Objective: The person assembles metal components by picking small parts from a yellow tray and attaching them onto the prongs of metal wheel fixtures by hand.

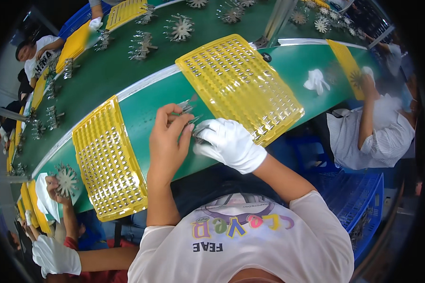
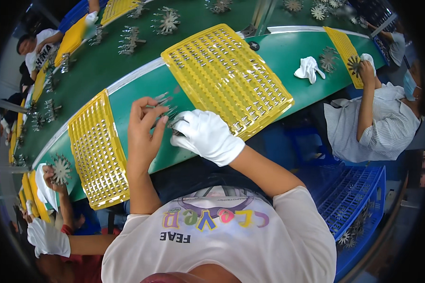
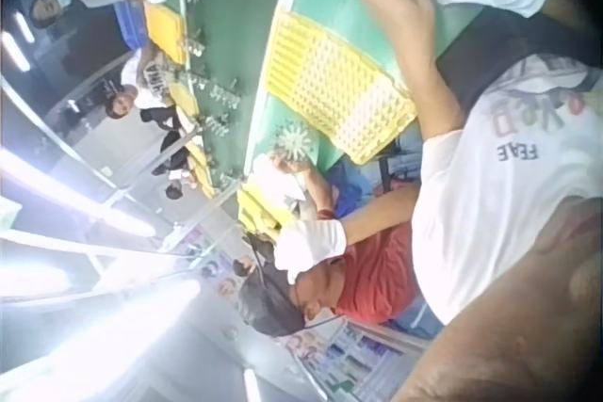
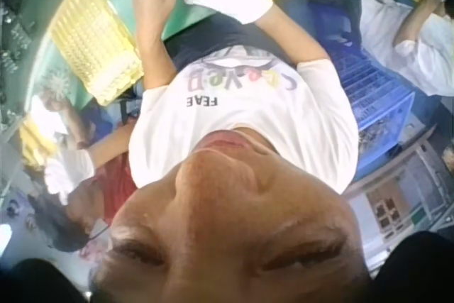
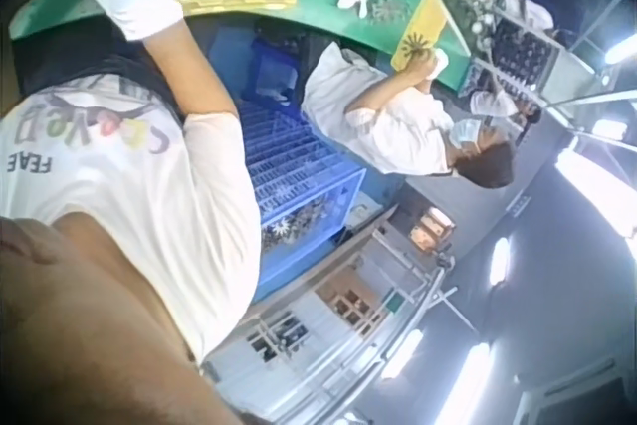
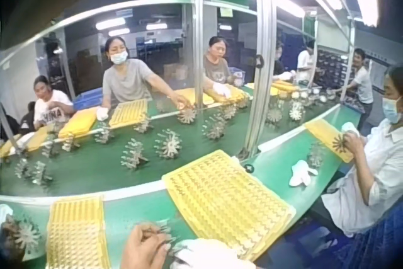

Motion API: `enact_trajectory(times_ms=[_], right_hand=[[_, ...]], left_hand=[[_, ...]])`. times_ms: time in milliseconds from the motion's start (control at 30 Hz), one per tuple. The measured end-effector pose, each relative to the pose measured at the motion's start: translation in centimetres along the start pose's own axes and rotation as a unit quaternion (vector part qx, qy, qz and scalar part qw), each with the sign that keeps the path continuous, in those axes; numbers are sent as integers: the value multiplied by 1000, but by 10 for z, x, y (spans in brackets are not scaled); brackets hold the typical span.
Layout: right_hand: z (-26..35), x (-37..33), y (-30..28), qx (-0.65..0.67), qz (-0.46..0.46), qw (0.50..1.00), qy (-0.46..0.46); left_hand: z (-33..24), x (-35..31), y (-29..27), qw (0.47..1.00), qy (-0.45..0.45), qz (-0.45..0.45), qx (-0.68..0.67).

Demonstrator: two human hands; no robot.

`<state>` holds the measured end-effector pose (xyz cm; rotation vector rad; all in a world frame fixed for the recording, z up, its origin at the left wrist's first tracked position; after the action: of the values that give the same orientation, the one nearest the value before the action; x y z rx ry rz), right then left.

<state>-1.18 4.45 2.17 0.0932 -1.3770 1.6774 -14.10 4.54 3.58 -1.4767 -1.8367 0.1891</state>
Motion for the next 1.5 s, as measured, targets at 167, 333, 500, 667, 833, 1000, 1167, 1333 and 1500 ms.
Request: enact_trajectory(times_ms=[167, 333, 500, 667, 833, 1000, 1167, 1333, 1500], right_hand=[[-42, -16, -34, 48, 121, 989, 73], [-157, -1, -80, -122, 19, 981, 149], [-192, 19, -57, -232, 47, 966, 107], [-213, 21, -27, -295, 102, 947, 74], [-213, 21, -26, -341, 132, 930, 45], [-186, 33, -46, -236, 83, 967, 57], [-205, -13, -64, 95, -33, 959, 266], [-160, -51, -63, 309, -75, 885, 341], [-93, -22, -50, 312, -37, 901, 299]], left_hand=[[-11, -2, -7, 995, 77, -23, 60], [-17, 5, -15, 992, 38, 16, 123], [-13, 2, -25, 985, 40, 11, 165], [4, -10, -15, 988, 28, 29, 150], [8, -20, -15, 997, 44, -9, 61], [11, -25, -24, 995, 20, -28, 99], [17, -31, -20, 993, -13, -23, 117], [38, -31, -12, 997, -62, -42, -1], [8, -15, -26, 998, 16, -63, -9]])
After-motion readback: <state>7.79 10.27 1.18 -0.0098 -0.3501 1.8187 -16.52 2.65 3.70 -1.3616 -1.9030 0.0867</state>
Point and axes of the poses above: each hand's wrist, its own x-axis towards the middle knuckle, its own y-axis out of the palm, z = x × y, the point moved 10 cm from there along x, towards the middle knuckle, and after that the axes turned 5 degrees about -z, right-handed, at the moved point
